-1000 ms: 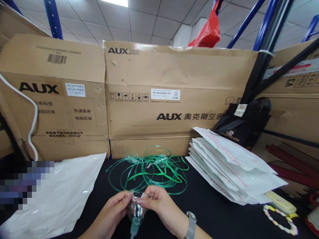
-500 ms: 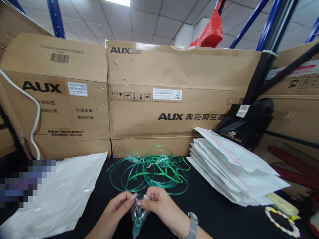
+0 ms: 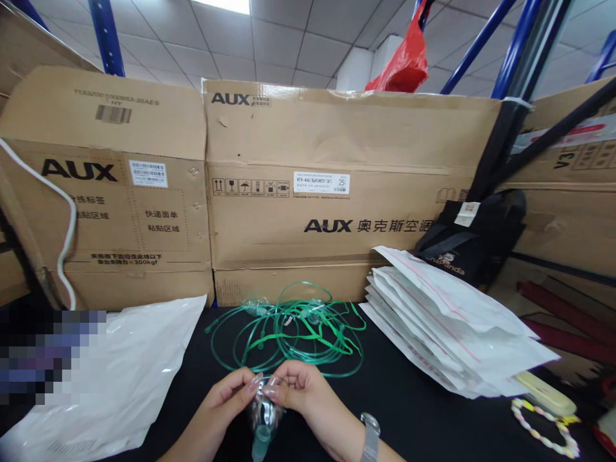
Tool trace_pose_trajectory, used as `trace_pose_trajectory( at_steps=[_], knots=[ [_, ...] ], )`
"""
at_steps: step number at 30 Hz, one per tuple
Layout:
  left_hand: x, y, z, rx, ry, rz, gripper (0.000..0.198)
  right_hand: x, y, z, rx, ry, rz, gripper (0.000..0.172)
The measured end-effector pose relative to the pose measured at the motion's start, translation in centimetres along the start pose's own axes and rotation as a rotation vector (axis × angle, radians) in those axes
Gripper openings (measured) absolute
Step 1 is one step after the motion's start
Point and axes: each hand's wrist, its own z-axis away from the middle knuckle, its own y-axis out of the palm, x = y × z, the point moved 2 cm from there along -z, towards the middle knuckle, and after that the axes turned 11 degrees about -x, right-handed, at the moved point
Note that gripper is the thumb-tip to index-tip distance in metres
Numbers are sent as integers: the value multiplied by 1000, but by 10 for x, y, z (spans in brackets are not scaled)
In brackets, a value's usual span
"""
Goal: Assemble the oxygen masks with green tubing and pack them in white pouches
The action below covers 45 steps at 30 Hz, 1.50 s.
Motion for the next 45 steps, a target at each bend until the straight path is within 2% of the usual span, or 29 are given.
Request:
trace_pose_trajectory(
  at_steps=[9, 23, 30, 45],
  knots=[
    [6, 1, 2, 2, 25, -15, 32, -1, 0, 1, -1, 14, -48, 20],
    [4, 3, 3, 9, -12, -32, 36, -2, 0, 3, 16, 47, -10, 19],
    [4, 1, 2, -5, 17, -92, 35, -7, 1, 2, 26, 48, -22, 21],
    [-1, 4, 2, 41, -19, -70, 38, -6, 0, 3, 3, -60, -16, 22]
  ],
)
